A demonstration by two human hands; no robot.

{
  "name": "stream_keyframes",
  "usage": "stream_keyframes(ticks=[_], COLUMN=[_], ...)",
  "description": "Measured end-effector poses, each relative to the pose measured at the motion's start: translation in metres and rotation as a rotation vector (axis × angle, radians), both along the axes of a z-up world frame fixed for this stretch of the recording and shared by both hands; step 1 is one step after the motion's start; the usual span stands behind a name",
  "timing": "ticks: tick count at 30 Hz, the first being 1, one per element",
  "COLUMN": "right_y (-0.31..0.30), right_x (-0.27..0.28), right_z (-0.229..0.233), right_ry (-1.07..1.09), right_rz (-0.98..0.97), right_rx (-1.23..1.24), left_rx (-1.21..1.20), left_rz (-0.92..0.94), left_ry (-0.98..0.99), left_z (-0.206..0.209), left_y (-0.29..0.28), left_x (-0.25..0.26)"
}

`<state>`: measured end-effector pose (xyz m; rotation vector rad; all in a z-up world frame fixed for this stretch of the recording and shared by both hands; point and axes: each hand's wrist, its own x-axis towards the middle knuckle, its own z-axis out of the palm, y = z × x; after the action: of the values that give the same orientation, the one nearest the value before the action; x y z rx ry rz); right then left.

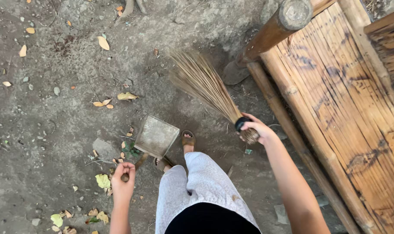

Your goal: The person sweeps dirt and debris into a dustpan using a small hand broom while moving around an outdoor area.

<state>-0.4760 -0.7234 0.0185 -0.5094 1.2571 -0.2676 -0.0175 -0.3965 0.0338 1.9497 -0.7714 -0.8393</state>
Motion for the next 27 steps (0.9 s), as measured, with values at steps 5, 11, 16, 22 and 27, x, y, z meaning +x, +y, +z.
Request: stream_keyframes(ticks=[5,11,16,22,27], right_y=[-0.01,0.022,0.062,0.076,0.116], right_x=[0.021,0.135,0.13,0.095,0.155], right_z=[-0.022,-0.117,-0.099,-0.064,-0.077], right_ry=[0.193,0.176,0.032,0.066,0.097], right_rz=[-0.003,-0.251,-0.012,-0.002,-0.209], right_rx=[-0.09,0.084,0.128,0.026,0.148], left_rx=[0.111,0.094,0.096,0.084,0.086], left_rz=[-0.023,-0.035,0.015,0.042,0.075], left_ry=[-0.033,-0.102,-0.037,-0.058,-0.094], left_z=[0.013,0.02,0.013,0.009,0.019], left_y=[-0.033,-0.032,-0.024,-0.018,-0.006], left_x=[-0.01,-0.016,-0.01,-0.008,-0.014])
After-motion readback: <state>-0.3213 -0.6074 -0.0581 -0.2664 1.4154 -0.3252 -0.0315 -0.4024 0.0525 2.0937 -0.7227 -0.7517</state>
